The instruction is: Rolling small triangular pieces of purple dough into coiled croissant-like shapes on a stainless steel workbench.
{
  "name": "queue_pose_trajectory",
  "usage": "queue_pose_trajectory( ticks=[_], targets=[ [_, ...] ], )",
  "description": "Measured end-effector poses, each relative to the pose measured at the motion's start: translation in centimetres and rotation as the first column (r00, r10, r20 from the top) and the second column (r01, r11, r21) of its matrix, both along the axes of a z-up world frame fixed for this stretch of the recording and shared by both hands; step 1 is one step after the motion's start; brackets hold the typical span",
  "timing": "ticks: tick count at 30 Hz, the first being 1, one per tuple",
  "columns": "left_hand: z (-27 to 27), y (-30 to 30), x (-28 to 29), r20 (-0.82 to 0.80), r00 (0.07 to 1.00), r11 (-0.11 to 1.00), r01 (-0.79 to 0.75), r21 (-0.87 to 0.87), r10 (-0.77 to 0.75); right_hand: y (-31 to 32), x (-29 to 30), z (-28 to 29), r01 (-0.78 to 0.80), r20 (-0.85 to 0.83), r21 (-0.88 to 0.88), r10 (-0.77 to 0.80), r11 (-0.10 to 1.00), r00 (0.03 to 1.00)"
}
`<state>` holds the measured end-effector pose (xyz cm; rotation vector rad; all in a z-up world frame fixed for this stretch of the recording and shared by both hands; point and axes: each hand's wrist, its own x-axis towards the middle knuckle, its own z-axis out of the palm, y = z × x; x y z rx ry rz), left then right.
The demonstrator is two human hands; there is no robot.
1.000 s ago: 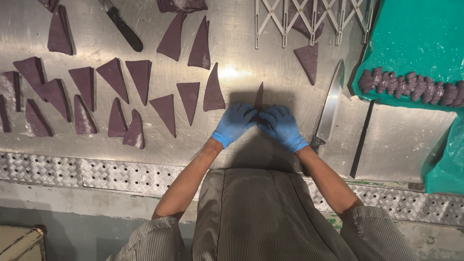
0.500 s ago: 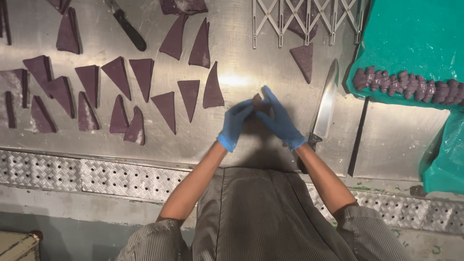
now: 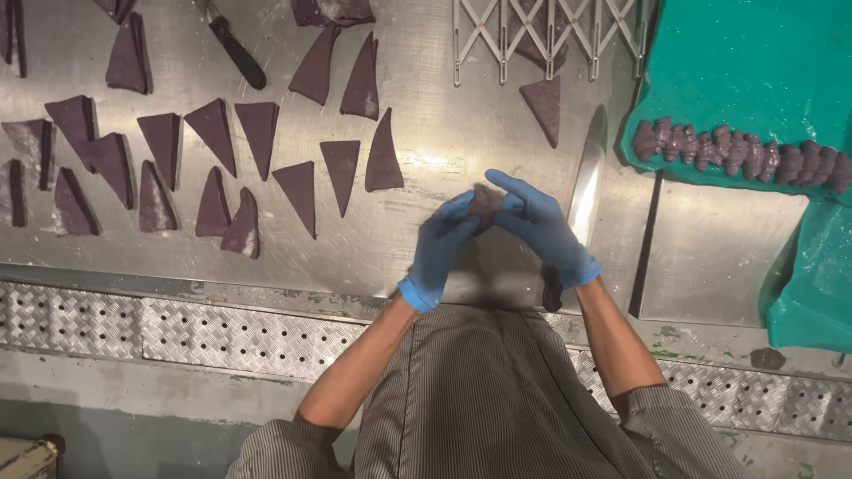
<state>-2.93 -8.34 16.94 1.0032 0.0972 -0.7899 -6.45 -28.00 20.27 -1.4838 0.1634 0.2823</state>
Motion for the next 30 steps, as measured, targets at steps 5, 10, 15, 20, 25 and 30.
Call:
queue_pose_trajectory(
  ticks=[5,10,15,20,25,30],
  targets=[
    [0.5,-1.1,-0.9,0.225,0.972,0.998,0.063,0.013,-0.065,-1.0,-1.7,0.1,0.047,0.023,-0.106,-0.045,0.993,0.999],
    [2.1,-2.5,-0.9,0.082,0.992,0.995,0.089,0.040,-0.092,-2.6,-2.8,-0.6,0.086,0.167,-0.128,-0.064,0.988,0.984],
    [-0.8,-3.2,-2.2,0.078,0.985,0.988,0.155,0.015,-0.155,-3.0,-3.4,-0.3,0.124,0.150,-0.096,-0.109,0.988,0.983],
    [1.3,-4.2,-1.9,-0.108,0.991,0.992,0.070,-0.102,-0.081,-4.1,-4.0,-0.9,0.158,0.116,-0.051,-0.151,0.986,0.982],
    [2.1,-5.2,-2.2,-0.165,0.981,0.978,0.071,-0.198,-0.105,-4.1,-3.9,0.2,0.216,0.121,-0.082,-0.205,0.973,0.971],
    [0.3,-6.2,-3.0,-0.189,0.980,0.956,0.002,-0.292,-0.060,-4.9,-4.3,0.1,0.226,0.131,-0.121,-0.210,0.967,0.969]
  ],
)
